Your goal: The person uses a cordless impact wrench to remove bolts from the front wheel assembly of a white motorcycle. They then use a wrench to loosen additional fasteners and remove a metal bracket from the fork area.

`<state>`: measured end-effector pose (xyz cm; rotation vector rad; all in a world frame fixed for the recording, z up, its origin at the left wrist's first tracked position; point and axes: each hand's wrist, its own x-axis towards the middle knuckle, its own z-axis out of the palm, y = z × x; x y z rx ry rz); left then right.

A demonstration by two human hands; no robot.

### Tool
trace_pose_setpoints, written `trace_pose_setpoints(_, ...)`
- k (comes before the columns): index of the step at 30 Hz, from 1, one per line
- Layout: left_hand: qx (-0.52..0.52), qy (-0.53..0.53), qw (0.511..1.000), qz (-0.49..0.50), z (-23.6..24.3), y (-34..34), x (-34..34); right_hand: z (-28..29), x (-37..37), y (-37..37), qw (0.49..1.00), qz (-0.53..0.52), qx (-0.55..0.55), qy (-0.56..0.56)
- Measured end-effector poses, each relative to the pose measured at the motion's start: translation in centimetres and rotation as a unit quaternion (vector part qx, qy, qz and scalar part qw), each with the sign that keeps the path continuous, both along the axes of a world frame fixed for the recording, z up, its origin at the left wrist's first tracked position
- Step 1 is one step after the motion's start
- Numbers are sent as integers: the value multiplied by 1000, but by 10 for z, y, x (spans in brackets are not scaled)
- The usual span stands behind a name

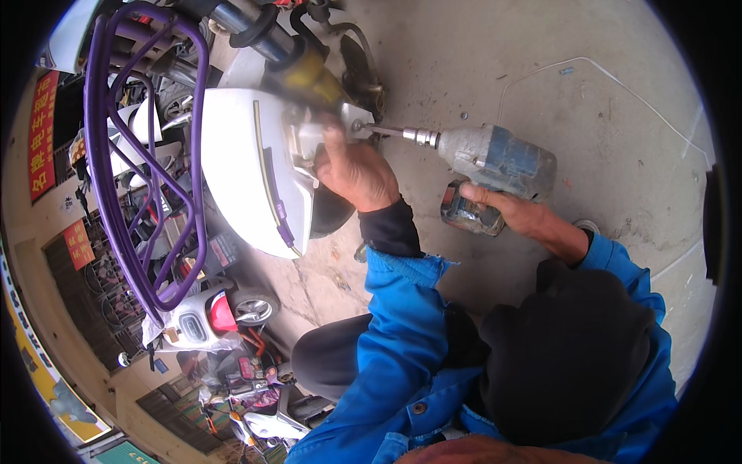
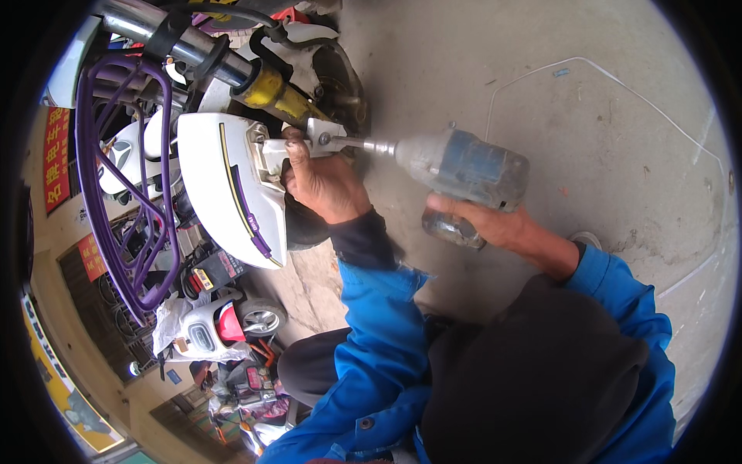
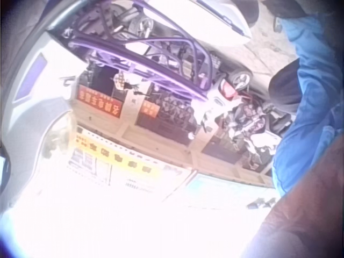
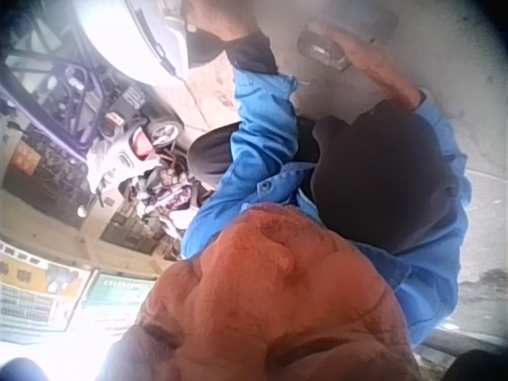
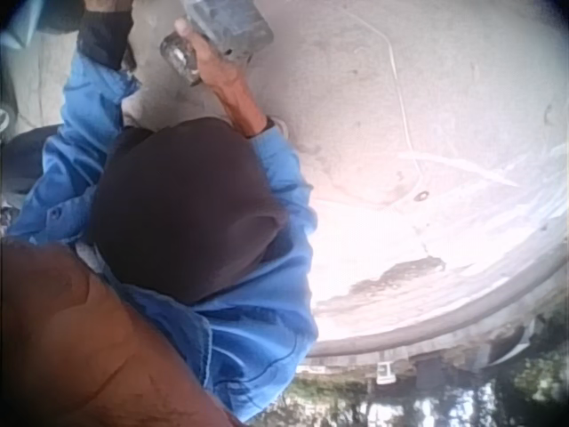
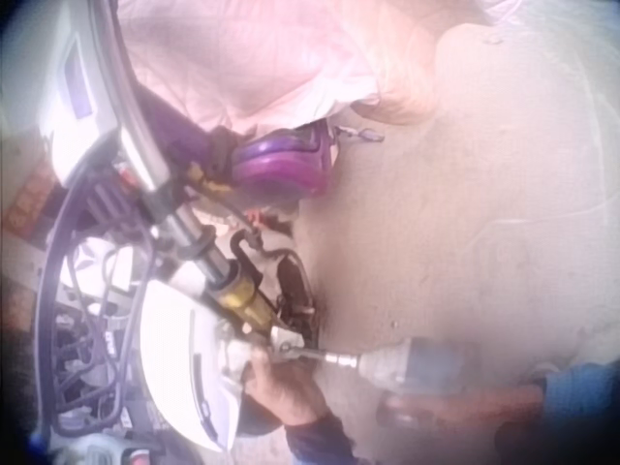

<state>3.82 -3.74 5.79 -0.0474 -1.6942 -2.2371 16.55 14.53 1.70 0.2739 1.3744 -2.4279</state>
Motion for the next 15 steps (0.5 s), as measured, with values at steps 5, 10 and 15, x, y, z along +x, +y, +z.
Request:
trace_pose_setpoints(5, -19, 30, 999, 27, 12, -12, 4, -12, 3, -11, 999, 19, -34, 6)
trace_pose_setpoints(10, -1, 13, 1000, -9, -1, 3, 0, -21, 7, -3, 999, -14, -38, -10)
trace_pose_setpoints(15, -8, 25, 1000, 6, 3, 0, 1, -20, 3, -5, 999, 30, -18, -19)
